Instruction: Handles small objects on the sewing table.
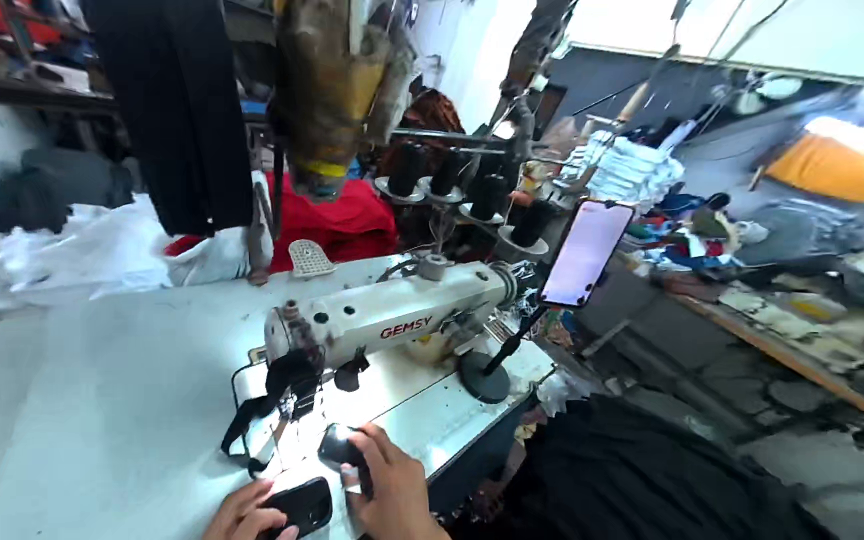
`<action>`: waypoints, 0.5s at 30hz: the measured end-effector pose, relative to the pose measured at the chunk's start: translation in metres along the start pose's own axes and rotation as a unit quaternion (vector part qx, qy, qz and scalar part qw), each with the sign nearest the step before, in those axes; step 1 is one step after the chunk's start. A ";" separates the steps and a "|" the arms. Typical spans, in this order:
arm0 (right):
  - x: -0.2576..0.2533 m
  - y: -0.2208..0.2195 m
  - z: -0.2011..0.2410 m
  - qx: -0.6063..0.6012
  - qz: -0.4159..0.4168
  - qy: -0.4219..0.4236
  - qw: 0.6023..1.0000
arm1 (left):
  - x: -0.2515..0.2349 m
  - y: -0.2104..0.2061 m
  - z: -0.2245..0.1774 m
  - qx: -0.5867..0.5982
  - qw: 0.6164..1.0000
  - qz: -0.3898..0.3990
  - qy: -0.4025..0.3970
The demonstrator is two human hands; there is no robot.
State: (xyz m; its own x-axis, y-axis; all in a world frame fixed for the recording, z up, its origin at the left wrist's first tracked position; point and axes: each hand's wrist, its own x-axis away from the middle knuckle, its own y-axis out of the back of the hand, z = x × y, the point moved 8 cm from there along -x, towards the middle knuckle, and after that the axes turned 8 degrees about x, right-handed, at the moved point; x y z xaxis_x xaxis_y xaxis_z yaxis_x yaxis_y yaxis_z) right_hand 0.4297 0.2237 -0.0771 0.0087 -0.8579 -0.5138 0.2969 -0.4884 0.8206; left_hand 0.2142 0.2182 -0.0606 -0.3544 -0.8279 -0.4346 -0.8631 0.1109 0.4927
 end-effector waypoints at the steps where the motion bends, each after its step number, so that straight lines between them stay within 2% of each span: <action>1: 0.000 -0.001 0.002 -0.003 0.005 0.002 1.000 | 0.001 0.001 0.000 0.002 1.000 0.000 0.004; 7: 0.000 0.001 -0.001 0.008 -0.003 0.002 1.000 | 0.002 -0.003 0.001 -0.014 1.000 -0.019 0.004; 12: 0.000 0.004 0.004 0.012 0.005 0.006 1.000 | 0.009 -0.005 0.002 -0.061 0.995 -0.074 -0.016; 15: 0.000 0.004 0.006 0.009 -0.010 0.017 1.000 | 0.011 -0.006 0.002 -0.062 0.996 -0.064 -0.012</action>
State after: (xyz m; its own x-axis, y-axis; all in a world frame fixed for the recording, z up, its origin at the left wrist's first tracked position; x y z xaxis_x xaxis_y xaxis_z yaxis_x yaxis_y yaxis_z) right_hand 0.4251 0.2208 -0.0719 0.0360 -0.8420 -0.5383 0.2798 -0.5086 0.8142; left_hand 0.2150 0.2097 -0.0703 -0.2541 -0.8172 -0.5173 -0.8516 -0.0644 0.5202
